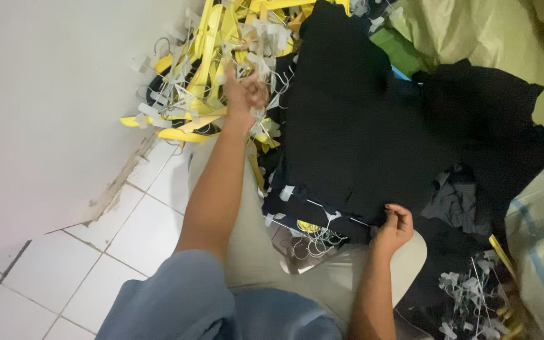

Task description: The person sits on the floor and repeatedly picks up dark-colored garments, places them on white plastic hangers with clips, and secures the fabric. The person handles multiple shirts and tops one at a time, adjusting the hanger clips to hold the clothing in place.

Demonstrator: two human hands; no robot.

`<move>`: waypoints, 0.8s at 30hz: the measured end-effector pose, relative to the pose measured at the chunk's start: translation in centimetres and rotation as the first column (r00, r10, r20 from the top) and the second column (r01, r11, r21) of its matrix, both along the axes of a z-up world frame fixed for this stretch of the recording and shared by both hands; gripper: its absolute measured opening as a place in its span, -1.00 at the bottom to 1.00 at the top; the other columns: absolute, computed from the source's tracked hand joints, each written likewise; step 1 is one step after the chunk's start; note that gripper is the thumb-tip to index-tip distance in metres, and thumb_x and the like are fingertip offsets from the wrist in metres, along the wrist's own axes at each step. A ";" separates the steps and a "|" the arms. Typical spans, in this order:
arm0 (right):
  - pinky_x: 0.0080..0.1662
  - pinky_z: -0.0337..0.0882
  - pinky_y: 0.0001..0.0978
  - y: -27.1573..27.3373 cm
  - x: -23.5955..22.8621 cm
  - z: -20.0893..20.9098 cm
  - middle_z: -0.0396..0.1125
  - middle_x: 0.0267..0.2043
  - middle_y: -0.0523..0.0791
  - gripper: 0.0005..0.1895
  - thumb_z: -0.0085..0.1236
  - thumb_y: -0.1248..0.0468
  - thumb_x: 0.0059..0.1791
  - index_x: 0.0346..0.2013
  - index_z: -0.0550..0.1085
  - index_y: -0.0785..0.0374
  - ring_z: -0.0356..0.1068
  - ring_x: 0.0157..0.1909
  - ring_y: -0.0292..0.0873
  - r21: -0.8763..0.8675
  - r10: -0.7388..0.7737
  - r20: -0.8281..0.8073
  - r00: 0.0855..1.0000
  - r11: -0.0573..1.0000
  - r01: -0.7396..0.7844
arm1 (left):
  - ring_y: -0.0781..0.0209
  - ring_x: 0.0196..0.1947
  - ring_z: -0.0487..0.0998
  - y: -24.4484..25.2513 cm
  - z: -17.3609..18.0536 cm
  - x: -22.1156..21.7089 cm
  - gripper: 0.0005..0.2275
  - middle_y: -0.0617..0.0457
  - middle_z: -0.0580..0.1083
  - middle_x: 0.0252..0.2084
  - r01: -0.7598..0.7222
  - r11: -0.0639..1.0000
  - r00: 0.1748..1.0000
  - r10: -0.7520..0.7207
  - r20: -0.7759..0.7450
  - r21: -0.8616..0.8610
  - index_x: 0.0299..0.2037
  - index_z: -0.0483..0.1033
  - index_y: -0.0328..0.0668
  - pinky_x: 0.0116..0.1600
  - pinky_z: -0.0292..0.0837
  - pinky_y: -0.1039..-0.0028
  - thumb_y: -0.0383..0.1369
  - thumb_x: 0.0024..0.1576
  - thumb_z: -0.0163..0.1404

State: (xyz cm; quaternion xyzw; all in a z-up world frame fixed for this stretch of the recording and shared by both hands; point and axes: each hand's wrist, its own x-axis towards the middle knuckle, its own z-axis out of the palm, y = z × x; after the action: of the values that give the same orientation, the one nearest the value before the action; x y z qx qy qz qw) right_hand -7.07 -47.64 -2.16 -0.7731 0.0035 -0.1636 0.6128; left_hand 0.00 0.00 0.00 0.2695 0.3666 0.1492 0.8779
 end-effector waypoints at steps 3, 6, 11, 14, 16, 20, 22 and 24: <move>-0.02 0.40 -0.50 0.1 0.5 -0.2 0.42 -0.19 -0.11 -0.85 -0.06 0.56 0.08 -0.22 0.47 0.35 0.38 -0.14 -0.30 0.016 -0.002 -0.021 1.000 1.000 0.002 | 0.24 -0.50 0.48 -1.4 -3.2 0.8 -0.48 0.03 0.51 -0.50 0.227 0.346 0.974 -0.066 -0.218 0.910 -0.05 0.64 -0.41 -0.32 0.36 0.43 0.00 0.08 0.11; -0.05 0.36 -0.51 -0.4 -0.1 -0.3 0.41 -0.19 -0.11 -0.84 -0.05 0.57 0.07 -0.22 0.48 0.36 0.36 -0.16 -0.30 0.039 0.005 -0.028 1.000 0.999 -0.004 | 0.11 -0.50 0.46 -2.2 -5.7 1.4 -0.69 -0.02 0.46 -0.51 0.102 0.220 0.994 0.020 -0.110 0.970 0.05 0.53 -0.49 -0.27 0.37 0.25 -0.39 0.18 0.09; 0.01 0.41 -0.50 0.3 0.5 0.0 0.43 -0.18 -0.12 -0.82 -0.08 0.57 0.05 -0.23 0.47 0.34 0.40 -0.13 -0.30 0.027 0.003 -0.003 1.000 1.000 -0.003 | 0.27 -0.57 0.31 -2.9 -4.8 1.1 -0.82 0.10 0.37 -0.57 0.017 0.572 0.999 -0.046 0.011 0.820 -0.25 0.57 -0.46 -0.42 0.23 0.41 -0.43 0.28 -0.01; -0.03 0.39 -0.50 0.2 0.1 0.3 0.42 -0.20 -0.12 -0.85 -0.02 0.57 0.04 -0.24 0.48 0.34 0.38 -0.15 -0.29 0.028 -0.025 -0.045 0.999 0.999 0.027 | 0.38 -0.65 0.22 -4.1 -3.6 0.5 -0.86 0.20 0.31 -0.59 0.058 0.851 0.994 -0.099 0.051 0.522 -0.17 0.58 -0.28 -0.55 0.07 0.51 -0.43 0.23 -0.03; 0.01 0.41 -0.49 0.2 -0.1 0.4 0.42 -0.19 -0.12 -0.83 -0.06 0.56 0.05 -0.23 0.48 0.33 0.40 -0.12 -0.29 0.011 0.001 -0.014 1.000 1.000 -0.001 | 0.42 -0.66 0.21 -4.1 -3.3 0.4 -0.89 0.23 0.29 -0.58 0.101 0.916 0.990 -0.132 0.053 0.388 -0.16 0.55 -0.25 -0.59 0.02 0.55 -0.41 0.24 -0.02; -0.01 0.36 -0.49 0.6 0.0 0.6 0.42 -0.19 -0.12 -0.84 -0.02 0.56 0.04 -0.24 0.49 0.34 0.37 -0.13 -0.29 0.010 -0.021 -0.025 0.999 1.000 0.021 | 0.29 -0.63 0.29 -2.0 -4.0 1.2 -0.80 0.10 0.33 -0.55 0.209 0.850 0.978 -0.177 -0.111 0.484 -0.19 0.49 -0.41 -0.56 0.13 0.43 -0.34 0.27 0.00; 0.02 0.38 -0.50 0.5 0.2 0.7 0.42 -0.18 -0.12 -0.84 -0.03 0.56 0.05 -0.24 0.48 0.32 0.38 -0.11 -0.29 0.019 0.012 0.002 1.000 1.000 -0.012 | 0.21 -0.58 0.40 -1.5 -4.9 1.8 -0.80 0.03 0.42 -0.52 0.198 0.701 0.978 -0.093 -0.188 0.685 -0.16 0.54 -0.41 -0.47 0.28 0.36 -0.35 0.21 -0.01; 0.03 0.39 -0.50 0.4 0.2 0.7 0.43 -0.18 -0.12 -0.84 -0.03 0.56 0.06 -0.24 0.48 0.32 0.39 -0.11 -0.29 -0.003 0.014 0.001 1.000 1.000 -0.014 | 0.19 -0.45 0.57 -1.4 -6.2 1.6 -0.78 0.01 0.56 -0.43 0.130 0.398 0.986 0.047 -0.161 0.908 -0.11 0.60 -0.34 -0.29 0.45 0.34 -0.40 0.12 0.02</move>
State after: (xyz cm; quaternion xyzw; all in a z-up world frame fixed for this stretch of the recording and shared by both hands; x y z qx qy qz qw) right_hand -6.88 -47.22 -1.48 -0.7739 -0.0028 -0.1597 0.6128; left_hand 1.61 -1.38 -6.17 0.7267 0.2872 0.2817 0.5569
